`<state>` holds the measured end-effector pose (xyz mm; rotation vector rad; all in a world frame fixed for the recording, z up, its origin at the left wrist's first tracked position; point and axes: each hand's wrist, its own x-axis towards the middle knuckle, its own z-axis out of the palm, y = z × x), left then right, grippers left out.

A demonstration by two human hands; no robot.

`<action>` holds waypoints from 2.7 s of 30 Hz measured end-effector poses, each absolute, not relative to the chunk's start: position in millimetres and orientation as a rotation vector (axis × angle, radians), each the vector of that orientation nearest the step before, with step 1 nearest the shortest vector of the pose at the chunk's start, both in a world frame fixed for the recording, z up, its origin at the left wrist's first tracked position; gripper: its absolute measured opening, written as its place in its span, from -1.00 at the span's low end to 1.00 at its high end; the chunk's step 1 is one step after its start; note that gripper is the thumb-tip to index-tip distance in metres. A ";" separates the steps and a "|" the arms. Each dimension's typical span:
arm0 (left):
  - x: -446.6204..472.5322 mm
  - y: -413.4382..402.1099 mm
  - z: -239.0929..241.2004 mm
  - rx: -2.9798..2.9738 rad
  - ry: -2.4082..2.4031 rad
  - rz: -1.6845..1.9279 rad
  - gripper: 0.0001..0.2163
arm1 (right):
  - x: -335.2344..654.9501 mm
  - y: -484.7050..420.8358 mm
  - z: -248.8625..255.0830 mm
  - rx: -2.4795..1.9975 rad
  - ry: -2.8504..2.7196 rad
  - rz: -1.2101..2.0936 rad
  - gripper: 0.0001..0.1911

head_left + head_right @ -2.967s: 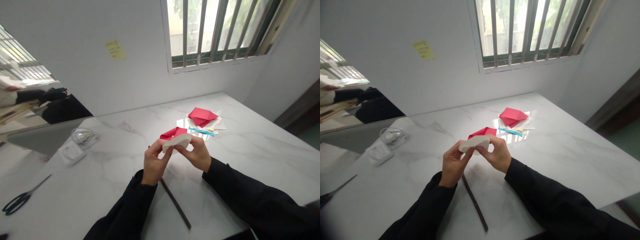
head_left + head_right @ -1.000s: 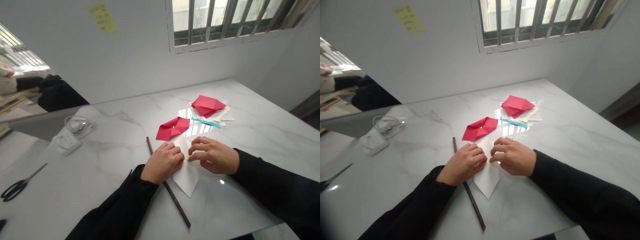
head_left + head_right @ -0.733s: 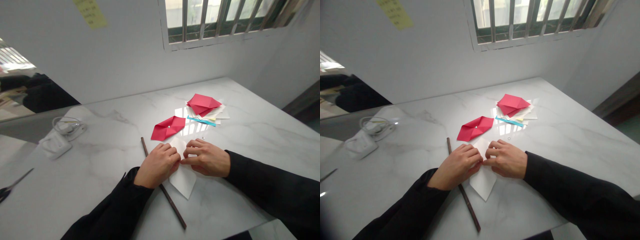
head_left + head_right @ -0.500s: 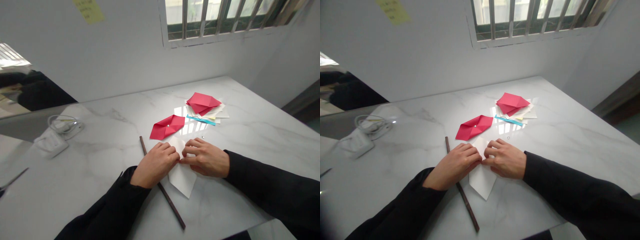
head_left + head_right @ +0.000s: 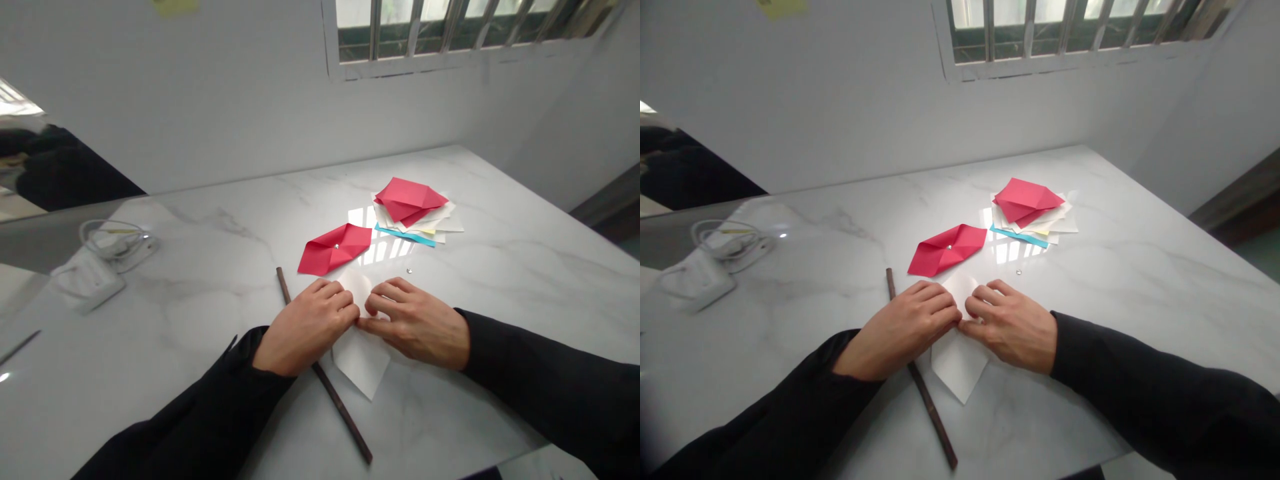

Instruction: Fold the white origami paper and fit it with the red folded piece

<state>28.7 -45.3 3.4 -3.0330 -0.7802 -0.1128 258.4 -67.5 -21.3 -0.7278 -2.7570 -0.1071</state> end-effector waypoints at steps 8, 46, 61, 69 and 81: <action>22.1 -39.2 -3.4 -3.129 -0.735 -0.214 -0.90 | 260.9 -69.2 -16.6 -0.759 -2.814 -0.079 -0.79; 32.9 -47.8 6.3 -3.104 -0.757 -0.009 -0.83 | 255.7 -87.1 -2.0 -0.898 -2.939 -0.156 -0.79; 34.5 -49.8 5.5 -3.077 -0.793 -0.016 -0.82 | 256.2 -87.4 -2.6 -0.895 -2.938 -0.131 -0.83; 10.2 -50.2 12.3 -3.068 -1.012 -0.337 -0.82 | 258.1 -88.7 -3.3 -0.929 -2.929 -0.096 -0.61; 20.4 -55.6 1.9 -3.208 -1.080 -0.195 -0.87 | 263.3 -81.0 -2.7 -0.937 -2.916 -0.111 -0.57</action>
